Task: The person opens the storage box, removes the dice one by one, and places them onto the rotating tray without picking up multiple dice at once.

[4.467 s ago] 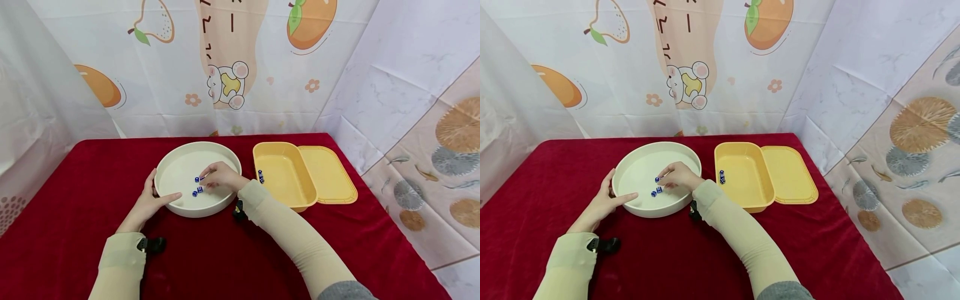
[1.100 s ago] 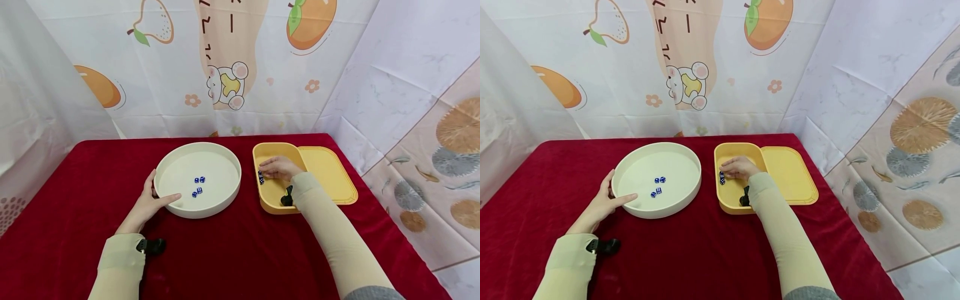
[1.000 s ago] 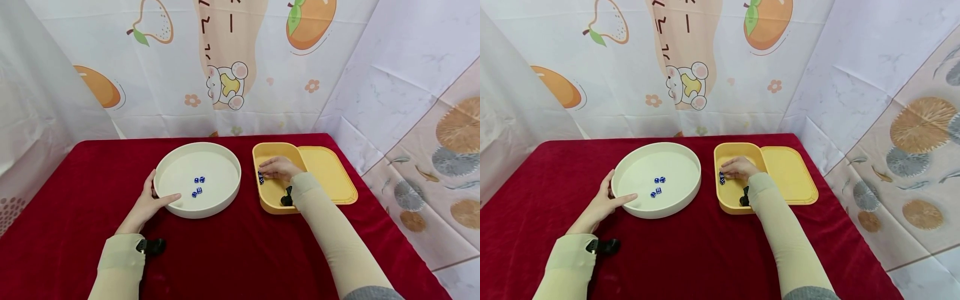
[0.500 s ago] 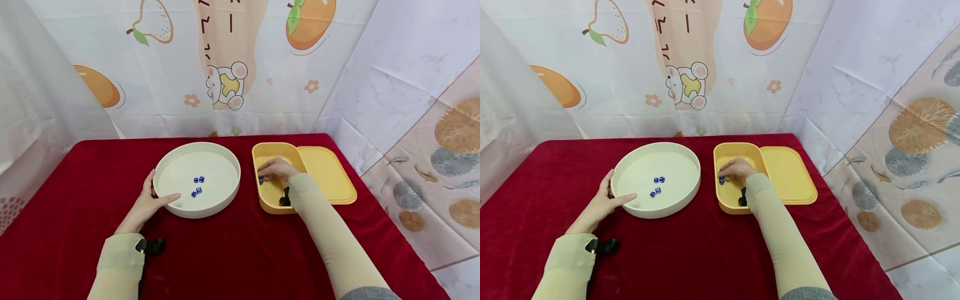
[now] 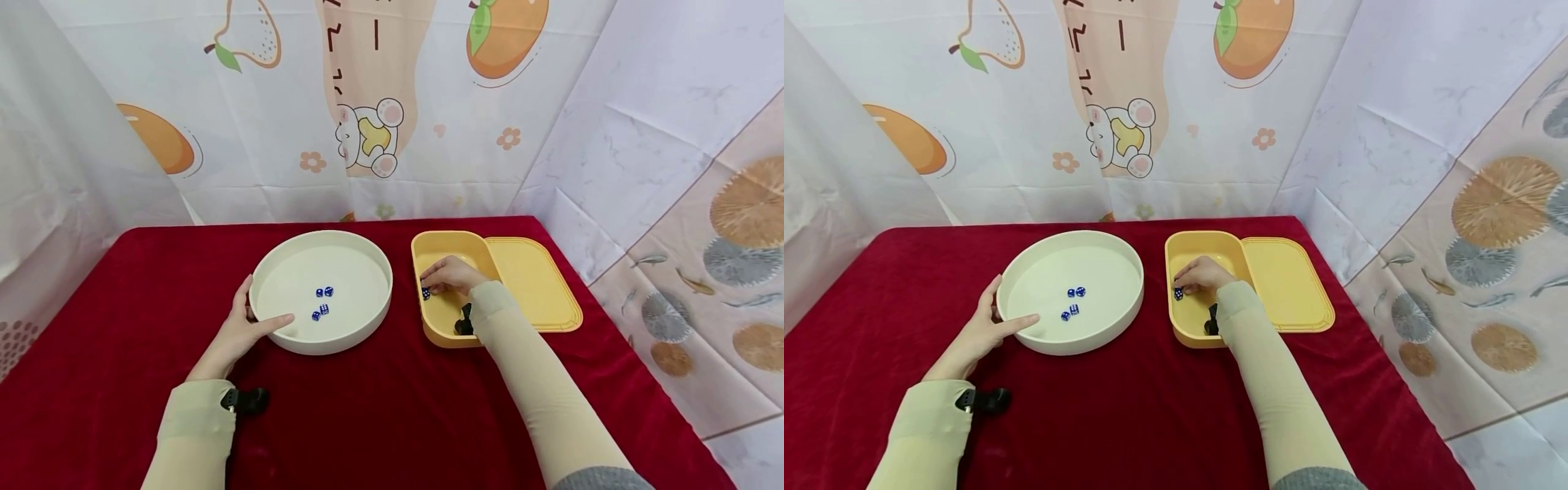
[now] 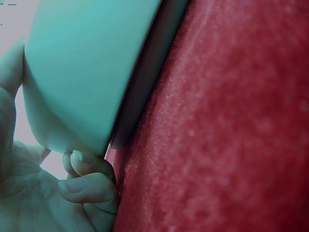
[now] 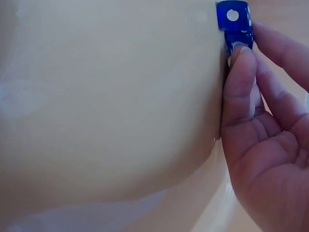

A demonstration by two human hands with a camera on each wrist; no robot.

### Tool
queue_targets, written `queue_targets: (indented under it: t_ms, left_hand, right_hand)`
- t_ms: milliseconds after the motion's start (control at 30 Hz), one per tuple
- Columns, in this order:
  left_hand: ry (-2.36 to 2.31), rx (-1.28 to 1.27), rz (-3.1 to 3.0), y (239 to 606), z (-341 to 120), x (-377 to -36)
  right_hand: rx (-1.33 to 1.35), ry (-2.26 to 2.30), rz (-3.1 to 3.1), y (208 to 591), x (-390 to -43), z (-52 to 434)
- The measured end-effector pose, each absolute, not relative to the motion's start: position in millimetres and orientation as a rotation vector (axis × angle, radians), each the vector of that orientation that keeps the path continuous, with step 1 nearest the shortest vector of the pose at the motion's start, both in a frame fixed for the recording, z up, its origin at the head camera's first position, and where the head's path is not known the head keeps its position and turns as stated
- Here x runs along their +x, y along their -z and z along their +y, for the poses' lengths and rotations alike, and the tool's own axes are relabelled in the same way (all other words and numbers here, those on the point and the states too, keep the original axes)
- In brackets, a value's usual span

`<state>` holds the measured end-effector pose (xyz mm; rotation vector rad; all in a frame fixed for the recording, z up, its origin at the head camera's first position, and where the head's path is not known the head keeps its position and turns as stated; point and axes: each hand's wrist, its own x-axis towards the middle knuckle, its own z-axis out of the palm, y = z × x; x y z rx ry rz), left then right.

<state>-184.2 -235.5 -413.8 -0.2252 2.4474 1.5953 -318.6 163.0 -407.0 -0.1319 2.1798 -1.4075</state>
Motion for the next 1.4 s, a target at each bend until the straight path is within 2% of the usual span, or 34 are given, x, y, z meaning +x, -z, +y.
queue_targets:
  t_ms: [1400]
  left_hand:
    - [-1.588, -0.234, 2.451, 412.2, -233.9, -183.2]
  right_hand:
    - [-0.100, 1.513, 2.181, 404.9, -313.7, 160.0]
